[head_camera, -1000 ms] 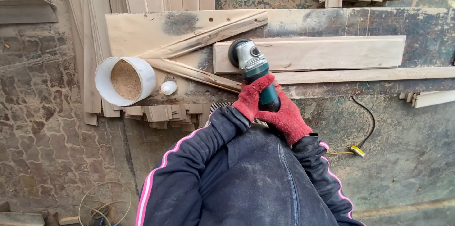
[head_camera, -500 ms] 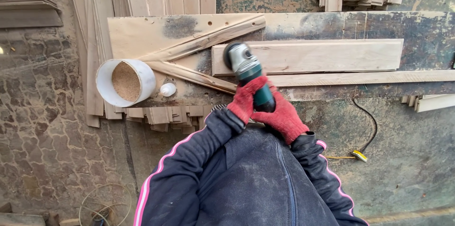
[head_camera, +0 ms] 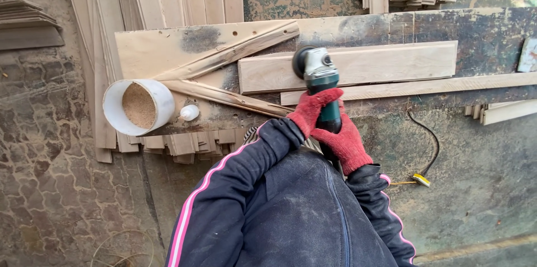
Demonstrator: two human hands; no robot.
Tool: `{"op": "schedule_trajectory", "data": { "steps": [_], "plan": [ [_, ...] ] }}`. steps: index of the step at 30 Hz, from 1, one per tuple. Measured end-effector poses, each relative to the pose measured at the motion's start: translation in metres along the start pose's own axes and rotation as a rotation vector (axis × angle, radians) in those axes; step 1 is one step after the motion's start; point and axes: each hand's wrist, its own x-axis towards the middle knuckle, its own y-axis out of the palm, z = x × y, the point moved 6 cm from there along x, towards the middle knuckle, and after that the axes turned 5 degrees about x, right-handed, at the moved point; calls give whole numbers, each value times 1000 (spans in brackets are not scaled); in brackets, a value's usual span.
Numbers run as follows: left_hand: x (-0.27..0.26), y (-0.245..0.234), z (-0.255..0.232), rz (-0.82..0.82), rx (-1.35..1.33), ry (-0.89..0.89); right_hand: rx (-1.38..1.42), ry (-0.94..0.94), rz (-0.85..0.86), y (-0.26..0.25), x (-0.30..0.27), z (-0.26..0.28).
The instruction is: Sanding wooden planks on a workbench using a power angle grinder equipped with a sanding disc.
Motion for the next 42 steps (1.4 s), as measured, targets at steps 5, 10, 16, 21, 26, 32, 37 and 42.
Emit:
{"op": "schedule_trajectory", "data": {
  "steps": [5,10,16,21,26,32,37,42],
  "plan": [
    [-9,-1,-12,-12,86,-13,-36,-21,-25,2,9,-9],
    [4,-38,-19,-71,-110,25,-122,-72,72,18,-11,45],
    [-16,-74,-45,-172,-176,79,-248,-134,197,52,-9,63],
    [-42,-88,-64,-204,-204,73,-332,-164,235,60,-23,87],
    [-44,-81,-64,-206,-304,75,-343,-111,225,58,-10,72],
    [-18,-69,-34,-132,-261,42,-276,-124,225,44,-23,77],
    [-8,-70,-30,-114,-211,57,-311,-55,206,43,-9,56],
    [-29,-78,-33,-159,-206,79,-385,-60,246,46,1,40]
  ]
}}
